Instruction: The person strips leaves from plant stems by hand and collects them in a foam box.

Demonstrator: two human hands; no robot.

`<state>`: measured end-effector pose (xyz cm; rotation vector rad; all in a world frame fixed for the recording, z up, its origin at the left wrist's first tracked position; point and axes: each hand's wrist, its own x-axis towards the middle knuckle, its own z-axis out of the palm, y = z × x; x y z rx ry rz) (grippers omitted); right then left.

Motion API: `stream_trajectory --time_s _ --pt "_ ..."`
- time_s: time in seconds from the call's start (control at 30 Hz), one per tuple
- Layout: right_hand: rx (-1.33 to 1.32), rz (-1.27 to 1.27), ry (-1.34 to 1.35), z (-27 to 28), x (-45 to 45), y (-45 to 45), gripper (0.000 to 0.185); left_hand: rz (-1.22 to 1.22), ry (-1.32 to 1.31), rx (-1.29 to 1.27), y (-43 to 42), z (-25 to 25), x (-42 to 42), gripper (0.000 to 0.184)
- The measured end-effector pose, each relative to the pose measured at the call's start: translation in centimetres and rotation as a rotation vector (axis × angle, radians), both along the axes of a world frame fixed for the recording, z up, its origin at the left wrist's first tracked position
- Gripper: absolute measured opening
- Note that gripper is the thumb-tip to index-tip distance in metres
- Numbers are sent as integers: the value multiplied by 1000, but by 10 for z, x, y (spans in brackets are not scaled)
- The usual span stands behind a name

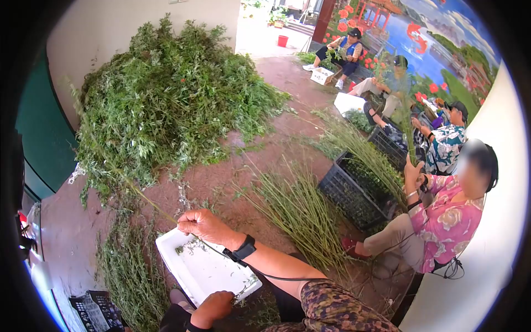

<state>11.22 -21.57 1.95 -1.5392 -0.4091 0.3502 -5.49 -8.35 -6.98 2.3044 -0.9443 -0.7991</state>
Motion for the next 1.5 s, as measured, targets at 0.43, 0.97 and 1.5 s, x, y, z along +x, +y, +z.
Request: stream_trajectory --time_s 0.43,0.97,1.5 --pt "-58 -57 -250 -6 11 -13 17 90 161 90 2 -25 -23 11" --pt "35 -32 -105 -1 0 -8 15 239 -110 264 15 -28 -14 11" --pt "-558 343 -385 -21 -5 -10 15 1342 -76 -1185 44 71 67 21"
